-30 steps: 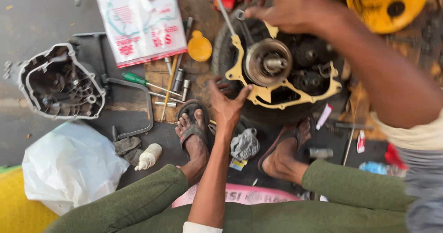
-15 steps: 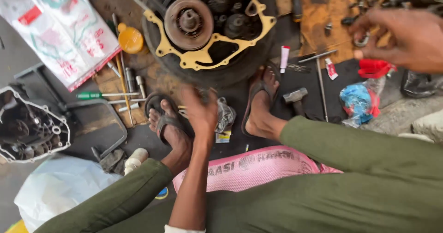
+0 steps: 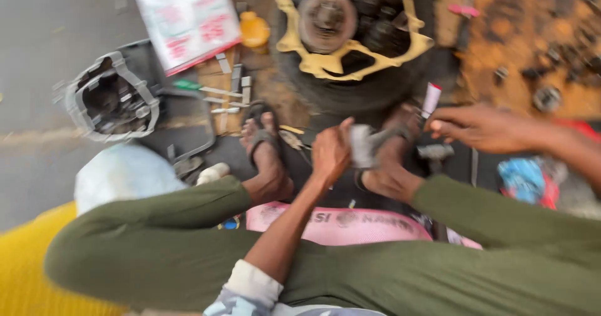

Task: Repairing a motorcycle engine by applying sealant and assembling engine casing parts.

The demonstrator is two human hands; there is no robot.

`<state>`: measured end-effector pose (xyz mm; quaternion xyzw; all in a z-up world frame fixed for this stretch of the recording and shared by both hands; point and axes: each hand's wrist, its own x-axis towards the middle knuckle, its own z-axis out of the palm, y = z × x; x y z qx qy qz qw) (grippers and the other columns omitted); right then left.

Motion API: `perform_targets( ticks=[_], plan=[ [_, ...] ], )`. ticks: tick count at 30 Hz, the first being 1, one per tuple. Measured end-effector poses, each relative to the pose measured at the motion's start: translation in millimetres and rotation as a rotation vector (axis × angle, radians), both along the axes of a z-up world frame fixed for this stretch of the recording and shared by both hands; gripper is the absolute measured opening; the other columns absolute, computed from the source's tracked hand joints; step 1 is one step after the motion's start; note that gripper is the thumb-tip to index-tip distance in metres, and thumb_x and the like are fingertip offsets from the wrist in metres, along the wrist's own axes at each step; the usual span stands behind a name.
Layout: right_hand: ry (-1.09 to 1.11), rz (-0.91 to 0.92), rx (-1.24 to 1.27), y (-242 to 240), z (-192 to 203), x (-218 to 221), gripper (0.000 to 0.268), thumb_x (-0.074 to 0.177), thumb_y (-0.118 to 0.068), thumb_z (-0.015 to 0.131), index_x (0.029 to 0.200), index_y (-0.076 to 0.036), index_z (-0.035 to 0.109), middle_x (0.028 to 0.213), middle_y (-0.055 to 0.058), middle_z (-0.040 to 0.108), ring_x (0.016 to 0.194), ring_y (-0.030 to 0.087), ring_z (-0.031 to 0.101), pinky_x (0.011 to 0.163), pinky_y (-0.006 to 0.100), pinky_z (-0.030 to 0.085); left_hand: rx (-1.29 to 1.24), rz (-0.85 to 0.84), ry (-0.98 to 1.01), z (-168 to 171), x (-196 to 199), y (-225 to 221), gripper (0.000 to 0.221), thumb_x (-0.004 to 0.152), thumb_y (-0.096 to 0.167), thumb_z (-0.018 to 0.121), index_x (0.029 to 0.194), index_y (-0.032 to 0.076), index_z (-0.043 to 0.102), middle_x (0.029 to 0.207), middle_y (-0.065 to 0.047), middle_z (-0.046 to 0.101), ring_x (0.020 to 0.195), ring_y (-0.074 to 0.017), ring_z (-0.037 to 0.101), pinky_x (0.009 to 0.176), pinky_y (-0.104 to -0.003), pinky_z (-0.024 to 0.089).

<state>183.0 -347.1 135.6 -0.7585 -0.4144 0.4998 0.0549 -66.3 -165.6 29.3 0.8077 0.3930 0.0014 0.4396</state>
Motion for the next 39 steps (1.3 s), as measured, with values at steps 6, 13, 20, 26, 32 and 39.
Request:
perform_targets(
  ticks=[6,13,20,26,32,39],
  plan=[
    [0.828,-0.589,0.260,67,-122,-64,0.078,0.096,-0.060,0.045,0.156,-0.011,0.039,0.140,0.010,0.059,0.122,0.024,0.061,0.103,0.041,0.051,-0.207,0.297,-0.617,55,4,4,0.036,0.106,0.032,0.058,0.115,-0.002,0.068,0.129,-0.027,0.059,0.127,-0.0420,0.055,0.108,-0.046,0.042],
    [0.728,-0.570,1.131,165,-111,-174,0.064,0.105,-0.043,0.054,0.154,-0.002,0.046,0.151,0.015,0.054,0.136,0.024,0.055,0.118,0.037,0.042,0.098,0.128,-0.648,37,-57,6,0.074,0.111,0.028,0.047,0.170,0.004,0.010,0.179,-0.024,0.010,0.170,-0.0418,0.006,0.137,-0.050,0.008],
    [0.509,-0.561,0.933,239,-25,-154,0.033,0.102,-0.016,0.049,0.128,0.002,0.057,0.117,0.014,0.065,0.110,0.024,0.064,0.101,0.040,0.056,-0.242,-0.180,-0.776,143,-145,4,0.034,0.097,0.032,0.068,0.109,0.000,0.068,0.159,-0.030,0.044,0.154,-0.0396,0.040,0.134,-0.043,0.033],
    [-0.818,0.459,1.205,204,-74,-221,0.038,0.087,-0.021,0.058,0.118,0.002,0.061,0.110,0.023,0.069,0.099,0.038,0.070,0.090,0.044,0.055,0.206,-0.160,-0.037,79,-141,19,0.041,0.087,0.019,0.070,0.124,0.002,0.067,0.143,-0.025,0.060,0.141,-0.0410,0.048,0.122,-0.050,0.038],
    [0.456,0.027,0.911,171,1,-286,0.012,0.081,-0.012,0.069,0.072,-0.006,0.064,0.067,0.007,0.067,0.060,0.021,0.068,0.065,0.030,0.052,0.250,0.177,-0.430,1,-107,45,0.066,0.093,0.023,0.061,0.152,-0.001,0.043,0.152,-0.028,0.051,0.147,-0.0427,0.041,0.121,-0.054,0.030],
    [-0.102,0.346,1.345,205,42,-249,0.020,0.082,-0.025,0.074,0.083,-0.007,0.065,0.084,0.011,0.059,0.079,0.031,0.059,0.075,0.045,0.043,-1.675,0.658,-1.210,75,-105,58,0.068,0.108,0.053,0.043,0.157,0.007,0.042,0.152,-0.013,0.050,0.134,-0.0228,0.052,0.114,-0.035,0.041]
  ],
)
